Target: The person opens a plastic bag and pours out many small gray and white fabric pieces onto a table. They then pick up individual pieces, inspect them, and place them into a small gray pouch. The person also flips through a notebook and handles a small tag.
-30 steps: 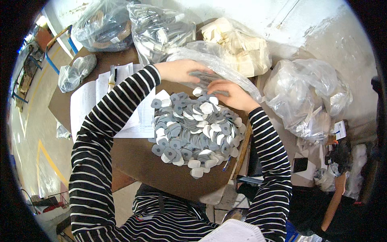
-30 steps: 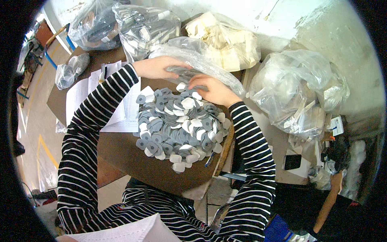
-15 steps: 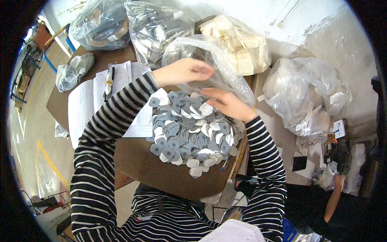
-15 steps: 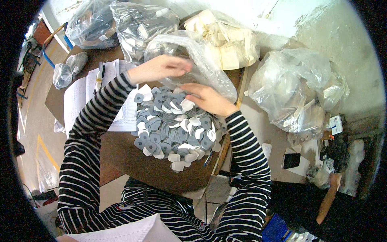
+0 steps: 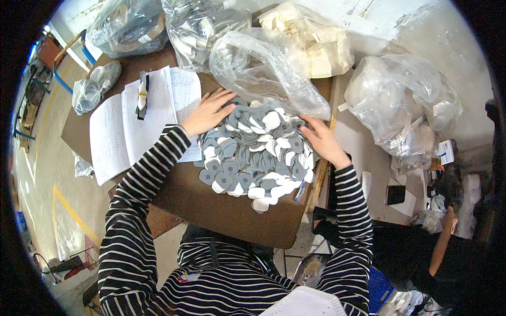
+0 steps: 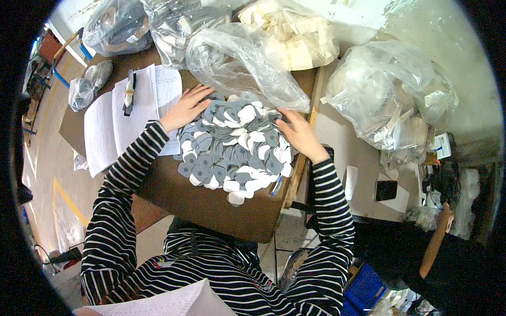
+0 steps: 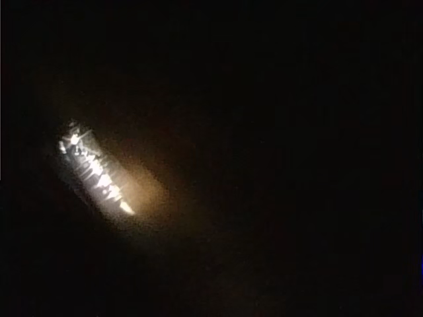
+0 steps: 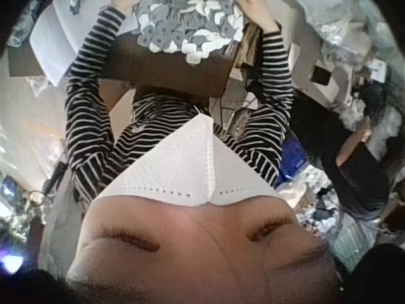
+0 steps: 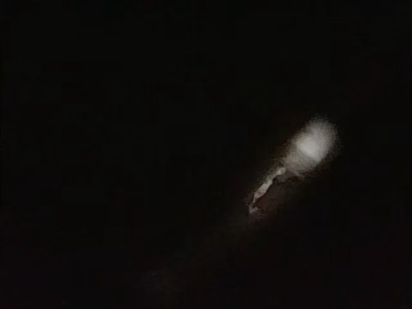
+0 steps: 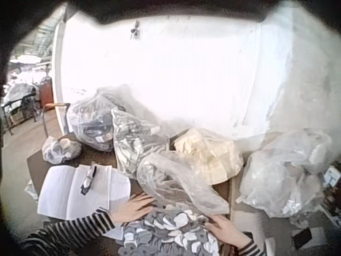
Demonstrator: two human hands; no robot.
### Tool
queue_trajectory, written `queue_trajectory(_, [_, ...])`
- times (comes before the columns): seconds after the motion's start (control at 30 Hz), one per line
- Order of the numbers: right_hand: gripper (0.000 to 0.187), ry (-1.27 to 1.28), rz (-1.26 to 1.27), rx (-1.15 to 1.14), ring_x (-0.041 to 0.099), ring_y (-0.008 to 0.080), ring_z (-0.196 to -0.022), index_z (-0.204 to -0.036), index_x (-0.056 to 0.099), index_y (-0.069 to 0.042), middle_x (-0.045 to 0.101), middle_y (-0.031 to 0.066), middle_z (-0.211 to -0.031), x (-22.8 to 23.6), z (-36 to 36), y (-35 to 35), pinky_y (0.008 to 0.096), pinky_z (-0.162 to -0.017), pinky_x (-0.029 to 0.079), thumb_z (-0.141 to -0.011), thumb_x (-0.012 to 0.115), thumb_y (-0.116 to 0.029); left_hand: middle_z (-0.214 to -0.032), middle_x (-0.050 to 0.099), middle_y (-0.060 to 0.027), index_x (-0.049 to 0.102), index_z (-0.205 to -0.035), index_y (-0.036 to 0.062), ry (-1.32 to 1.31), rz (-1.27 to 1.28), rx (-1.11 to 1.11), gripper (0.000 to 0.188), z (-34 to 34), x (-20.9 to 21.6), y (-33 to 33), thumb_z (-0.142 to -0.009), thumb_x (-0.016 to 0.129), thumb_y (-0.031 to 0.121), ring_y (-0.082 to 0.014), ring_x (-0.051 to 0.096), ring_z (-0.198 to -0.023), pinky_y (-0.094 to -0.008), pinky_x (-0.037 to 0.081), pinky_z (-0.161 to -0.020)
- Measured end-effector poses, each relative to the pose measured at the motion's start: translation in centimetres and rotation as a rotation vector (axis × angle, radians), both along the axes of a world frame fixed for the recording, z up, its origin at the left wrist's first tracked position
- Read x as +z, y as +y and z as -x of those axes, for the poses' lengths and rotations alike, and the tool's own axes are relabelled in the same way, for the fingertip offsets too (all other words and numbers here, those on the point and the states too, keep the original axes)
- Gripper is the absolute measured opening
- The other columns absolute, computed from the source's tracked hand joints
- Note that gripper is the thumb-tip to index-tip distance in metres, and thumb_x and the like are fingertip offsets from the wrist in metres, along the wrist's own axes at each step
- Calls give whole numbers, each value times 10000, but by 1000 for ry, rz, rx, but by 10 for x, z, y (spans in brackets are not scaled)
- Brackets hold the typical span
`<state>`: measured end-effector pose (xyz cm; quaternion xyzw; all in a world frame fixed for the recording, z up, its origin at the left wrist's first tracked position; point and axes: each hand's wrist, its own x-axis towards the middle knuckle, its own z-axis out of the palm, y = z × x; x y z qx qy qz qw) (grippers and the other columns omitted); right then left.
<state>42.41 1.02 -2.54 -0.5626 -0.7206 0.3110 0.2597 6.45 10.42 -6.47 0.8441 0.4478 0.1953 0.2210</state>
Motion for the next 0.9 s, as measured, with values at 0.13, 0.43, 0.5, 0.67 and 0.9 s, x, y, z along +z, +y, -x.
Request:
queue_trajectory(0.13, [474,100,21,86,502,273,-1336,-1425,510,-14,549,187,-1424,-2,30,13,342,-1120,364,-1034,557,-278,-1532,468,-78,472,-1486,149,-118,261,-185,497,-26,13,6,-1082,353,413,-253,342,-1470,-516,119,-1221])
queue_trajectory(0.43, [437,-103,-231,102,513,375,-1319,-1351,587,-73,491,206,-1471,42,45,4,414,-1102,411,-949,646,-235,-1424,546,-135,535,-1431,108,-387,182,-193,417,-10,29,-7,-1026,542,208,-261,445,-1384,-388,332,-1158])
queue_trajectory(0.5, [447,-152,-343,-5,491,380,-1340,-1366,585,-99,442,195,-1517,46,44,8,414,-1104,411,-943,651,-225,-1549,306,-221,541,-1432,122,-239,23,43,489,-6,34,0,-973,627,267,-325,300,-1457,-410,298,-1175])
queue_trajectory(0.67, [535,-539,-445,-257,314,482,-1424,-1400,574,-158,261,128,-1642,38,31,54,525,-1170,286,-889,712,-235,-1631,19,-252,372,-1546,151,-352,204,269,795,-25,40,35,-875,714,406,-421,79,-1514,-491,154,-1214])
queue_trajectory(0.9, [697,-408,-616,-639,421,471,-1274,-1259,573,55,487,282,-1304,43,-5,100,642,-1147,199,-846,737,-482,-1449,462,-110,268,-1555,134,-1279,546,174,687,-55,110,27,-962,612,168,-206,418,-1351,-460,315,-1138])
